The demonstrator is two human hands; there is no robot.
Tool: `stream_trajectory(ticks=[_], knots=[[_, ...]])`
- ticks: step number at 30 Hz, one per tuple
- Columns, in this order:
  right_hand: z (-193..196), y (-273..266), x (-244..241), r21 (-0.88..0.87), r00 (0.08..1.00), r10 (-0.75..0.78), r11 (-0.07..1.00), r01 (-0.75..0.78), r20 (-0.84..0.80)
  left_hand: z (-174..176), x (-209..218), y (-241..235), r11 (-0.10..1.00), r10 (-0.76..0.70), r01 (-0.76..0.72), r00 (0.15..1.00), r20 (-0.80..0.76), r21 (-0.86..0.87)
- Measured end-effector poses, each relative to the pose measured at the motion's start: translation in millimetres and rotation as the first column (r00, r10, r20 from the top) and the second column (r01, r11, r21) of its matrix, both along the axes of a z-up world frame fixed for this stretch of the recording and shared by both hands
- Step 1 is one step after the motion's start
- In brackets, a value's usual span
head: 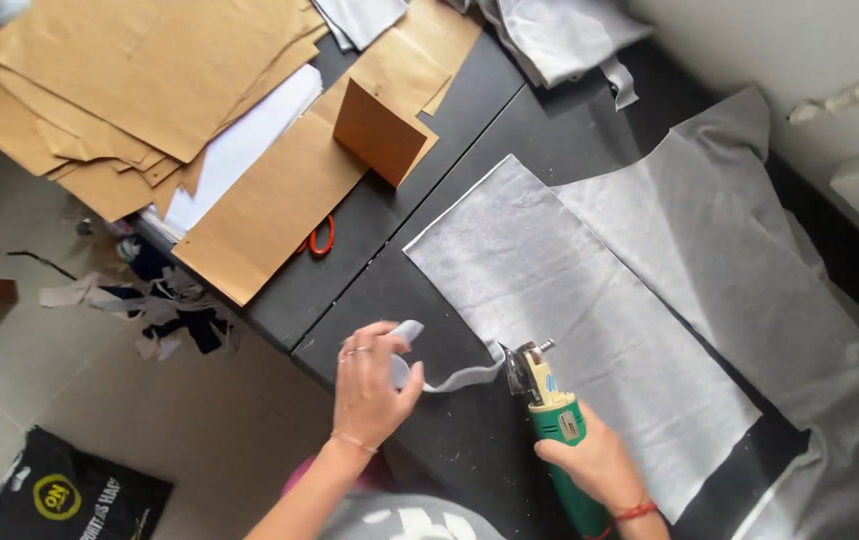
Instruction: Marking fabric with a pen using paper patterns and cutting the pieces out with an electric rotary cutter.
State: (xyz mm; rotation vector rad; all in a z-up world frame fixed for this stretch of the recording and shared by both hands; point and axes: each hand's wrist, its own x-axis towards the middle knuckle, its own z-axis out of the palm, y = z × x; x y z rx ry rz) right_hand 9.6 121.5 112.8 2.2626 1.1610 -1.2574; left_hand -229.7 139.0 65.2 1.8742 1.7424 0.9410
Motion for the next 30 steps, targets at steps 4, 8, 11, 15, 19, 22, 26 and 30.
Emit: stream_trajectory(ticks=[4,8,11,15,19,22,26,30], knots=[[8,11,-33,-0.025,0.963,-0.267,0.963,0.268,0.043,-8,21,24,0.927,-0.352,0.364,0.927,-0.127,0.088],[10,19,-53,0.019,0.932,-0.353,0.935,0.353,0.076,-41,41,28,0.86,-0.472,0.507,0.835,-0.284,0.061],[12,29,-59,-0.017,0.902,-0.43,0.902,0.431,0.046,-59,39,33,0.817,-0.54,0.572,0.805,-0.247,0.078],[5,31,-53,0.059,0.937,-0.347,0.937,0.344,0.046,-62,35,30,0.766,-0.615,0.642,0.747,-0.254,0.035],[-8,46,-38,0.054,0.953,-0.3,0.953,0.297,0.048,-63,33,41,0.725,-0.675,0.688,0.698,-0.238,-0.038],[-11,53,-32,0.048,0.972,-0.232,0.972,0.23,0.034,-63,32,34,0.729,-0.677,0.68,0.698,-0.234,-0.079],[-11,73,-27,0.094,0.993,-0.117,0.989,0.117,-0.014,-59,31,31,0.725,-0.68,0.682,0.688,-0.256,-0.094],[2,104,-38,0.04,0.999,-0.037,0.998,0.037,-0.01,-60,33,31,0.706,-0.702,0.695,0.662,-0.262,-0.136]])
